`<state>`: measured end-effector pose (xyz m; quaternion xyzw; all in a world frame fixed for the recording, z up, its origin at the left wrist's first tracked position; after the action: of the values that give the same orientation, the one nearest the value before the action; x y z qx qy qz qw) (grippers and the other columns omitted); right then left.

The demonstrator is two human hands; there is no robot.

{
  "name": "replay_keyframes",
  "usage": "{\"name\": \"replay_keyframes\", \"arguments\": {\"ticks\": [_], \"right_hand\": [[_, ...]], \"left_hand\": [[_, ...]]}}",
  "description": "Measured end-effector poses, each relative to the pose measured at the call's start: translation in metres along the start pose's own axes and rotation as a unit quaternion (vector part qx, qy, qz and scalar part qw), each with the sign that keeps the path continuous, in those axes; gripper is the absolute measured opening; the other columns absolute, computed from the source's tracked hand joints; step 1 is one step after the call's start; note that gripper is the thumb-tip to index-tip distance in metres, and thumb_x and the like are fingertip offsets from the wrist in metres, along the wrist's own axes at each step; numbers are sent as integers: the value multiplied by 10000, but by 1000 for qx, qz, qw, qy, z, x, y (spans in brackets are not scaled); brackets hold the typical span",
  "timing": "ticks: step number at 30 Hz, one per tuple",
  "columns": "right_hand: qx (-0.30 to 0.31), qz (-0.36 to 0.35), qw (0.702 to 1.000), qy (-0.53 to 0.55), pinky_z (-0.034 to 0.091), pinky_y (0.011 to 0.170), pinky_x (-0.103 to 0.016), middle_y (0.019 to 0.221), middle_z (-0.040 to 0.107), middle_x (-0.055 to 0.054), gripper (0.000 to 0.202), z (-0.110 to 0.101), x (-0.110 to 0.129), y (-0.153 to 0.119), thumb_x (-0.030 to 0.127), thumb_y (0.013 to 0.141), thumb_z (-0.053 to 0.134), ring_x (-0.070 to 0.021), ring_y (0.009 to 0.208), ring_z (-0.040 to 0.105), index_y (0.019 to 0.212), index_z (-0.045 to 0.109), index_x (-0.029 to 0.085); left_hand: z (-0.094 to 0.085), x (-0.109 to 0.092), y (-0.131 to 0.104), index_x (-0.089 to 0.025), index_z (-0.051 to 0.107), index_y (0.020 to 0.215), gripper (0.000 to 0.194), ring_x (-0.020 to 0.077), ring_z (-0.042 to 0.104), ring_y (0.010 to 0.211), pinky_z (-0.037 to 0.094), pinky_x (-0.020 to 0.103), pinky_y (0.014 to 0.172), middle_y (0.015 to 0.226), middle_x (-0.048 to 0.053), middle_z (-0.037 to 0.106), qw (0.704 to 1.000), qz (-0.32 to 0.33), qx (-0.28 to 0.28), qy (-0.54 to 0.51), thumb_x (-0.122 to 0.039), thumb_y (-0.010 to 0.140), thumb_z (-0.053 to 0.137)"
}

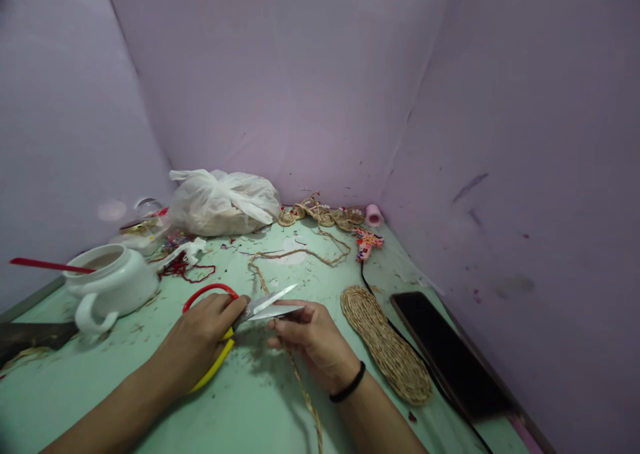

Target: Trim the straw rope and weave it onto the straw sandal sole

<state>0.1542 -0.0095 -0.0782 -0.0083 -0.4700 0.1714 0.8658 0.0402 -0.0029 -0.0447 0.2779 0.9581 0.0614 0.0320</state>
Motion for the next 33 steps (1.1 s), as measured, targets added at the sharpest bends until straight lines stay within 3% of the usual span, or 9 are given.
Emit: {"name": "replay_keyframes", "arguments": {"ticks": [5,9,11,14,16,19,22,26,33], "right_hand": [[-13,-1,1000,-5,491,577,-197,684,631,-14,187,-2,1,0,117,544,739,-93,626,564,720,675,117],[2,26,1000,2,496,546,-217,684,606,-3,245,1,-4,-2,107,525,753,-103,620,564,751,665,137],[30,50,998,-8,496,540,-229,693,605,-8,243,7,-10,-4,106,524,755,-102,609,561,745,659,134],[57,75,995,-21,495,548,-245,709,611,-13,230,15,-21,-6,102,518,757,-98,598,559,719,649,128],[61,86,994,-27,492,559,-249,700,615,-11,233,18,-28,-6,102,512,761,-95,592,558,713,646,130],[69,102,992,-36,481,573,-243,657,613,-6,225,22,-37,-7,126,515,766,-89,578,554,708,650,127],[85,110,989,-58,466,585,-237,647,611,-15,215,24,-39,-7,169,537,764,-83,566,544,716,660,112],[75,89,991,-60,461,638,-257,765,624,-45,253,21,-33,-5,239,590,744,-107,661,564,799,662,122],[67,75,989,-104,436,545,-239,603,582,-3,236,18,-37,-2,276,557,756,-73,509,498,706,682,108]], "left_hand": [[-1,1,-3,-194,492,1090,415,205,506,752,376,294,624,850,66,573,1000,-4,-2,-26,-88,698,408],[-10,13,-4,-192,547,801,178,135,476,600,350,236,553,644,-8,521,978,-69,-41,-193,-127,728,398],[-14,26,-5,-183,540,776,123,110,442,523,335,219,499,576,-33,468,936,-138,-78,-313,-221,760,424],[-6,39,-8,-162,520,923,275,97,440,453,343,212,433,566,-46,465,824,-235,-89,-507,-337,711,522],[3,34,-7,-149,493,963,361,98,450,429,352,206,406,539,-57,461,752,-259,-67,-602,-331,663,575],[10,22,-6,-147,484,940,378,83,435,402,339,184,383,497,-73,461,698,-261,-39,-666,-263,604,613],[14,13,-7,-148,487,908,351,77,434,391,326,176,375,494,-67,488,682,-258,-35,-684,-201,578,596],[10,8,-7,-151,486,889,326,76,433,388,328,176,380,480,-71,476,684,-251,-55,-682,-159,574,566],[9,6,-8,-165,474,868,288,64,421,385,354,184,387,508,-79,451,681,-247,-76,-685,-225,616,599]]}}
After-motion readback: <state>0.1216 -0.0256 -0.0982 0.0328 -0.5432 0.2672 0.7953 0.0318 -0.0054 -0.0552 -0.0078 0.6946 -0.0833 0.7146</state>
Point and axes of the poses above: each hand's wrist, its own y-axis towards the middle knuckle, its own z-axis out of the palm, x = y × z, the point moved 9 cm from there along y, towards the middle knuckle
